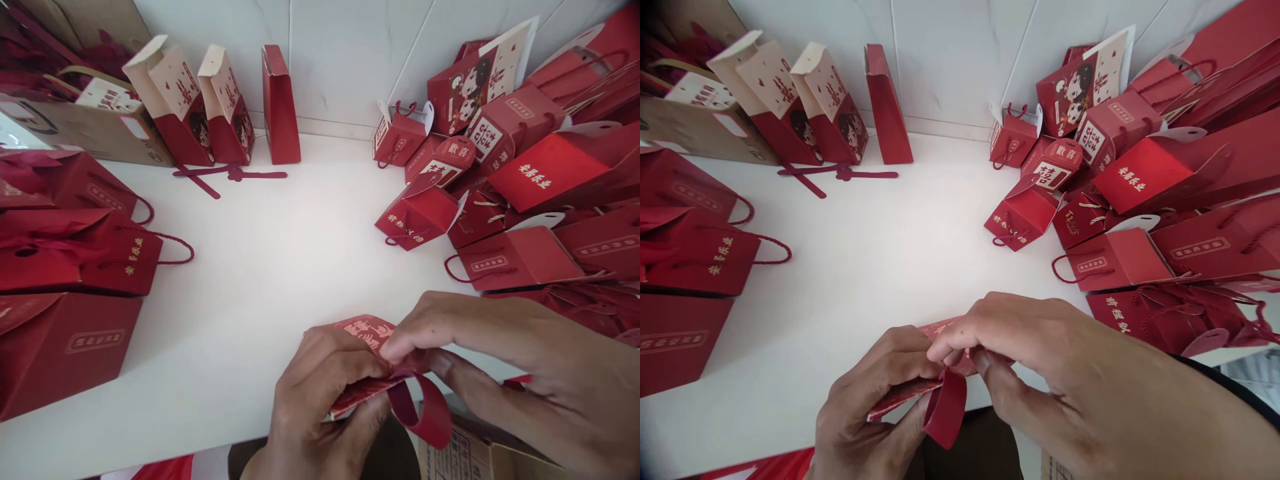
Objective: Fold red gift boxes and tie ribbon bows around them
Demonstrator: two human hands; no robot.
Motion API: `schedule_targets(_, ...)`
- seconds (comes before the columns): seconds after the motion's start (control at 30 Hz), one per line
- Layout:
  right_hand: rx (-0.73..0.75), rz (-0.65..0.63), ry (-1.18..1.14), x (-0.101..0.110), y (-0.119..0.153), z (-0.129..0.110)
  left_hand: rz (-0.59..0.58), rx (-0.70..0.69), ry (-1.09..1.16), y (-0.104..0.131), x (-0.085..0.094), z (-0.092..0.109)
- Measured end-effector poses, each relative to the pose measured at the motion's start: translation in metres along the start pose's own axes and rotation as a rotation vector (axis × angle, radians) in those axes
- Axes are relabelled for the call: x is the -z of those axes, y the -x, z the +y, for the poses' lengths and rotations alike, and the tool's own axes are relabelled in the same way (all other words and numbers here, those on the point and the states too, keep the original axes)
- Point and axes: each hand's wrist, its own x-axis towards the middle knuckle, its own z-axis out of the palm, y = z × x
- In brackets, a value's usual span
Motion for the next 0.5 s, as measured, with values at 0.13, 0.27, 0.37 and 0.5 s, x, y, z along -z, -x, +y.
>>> schedule_targets(0.13, -0.021, 0.011, -0.016, 0.001, -0.002, 0.003, -0.013, -0.009, 0.001, 0.000, 0.000, -0.003)
schedule_targets(0.27, -0.041, -0.023, -0.041, 0.010, 0.007, 0.015, -0.022, -0.003, 0.010, 0.001, 0.001, -0.002)
schedule_targets(0.37, -0.041, -0.088, -0.052, 0.014, 0.012, 0.021, -0.010, 0.011, 0.005, 0.002, 0.001, -0.001)
schedule_targets(0.5, -0.034, -0.085, -0.045, 0.014, 0.012, 0.022, -0.018, 0.023, 0.002, 0.001, 0.001, -0.001)
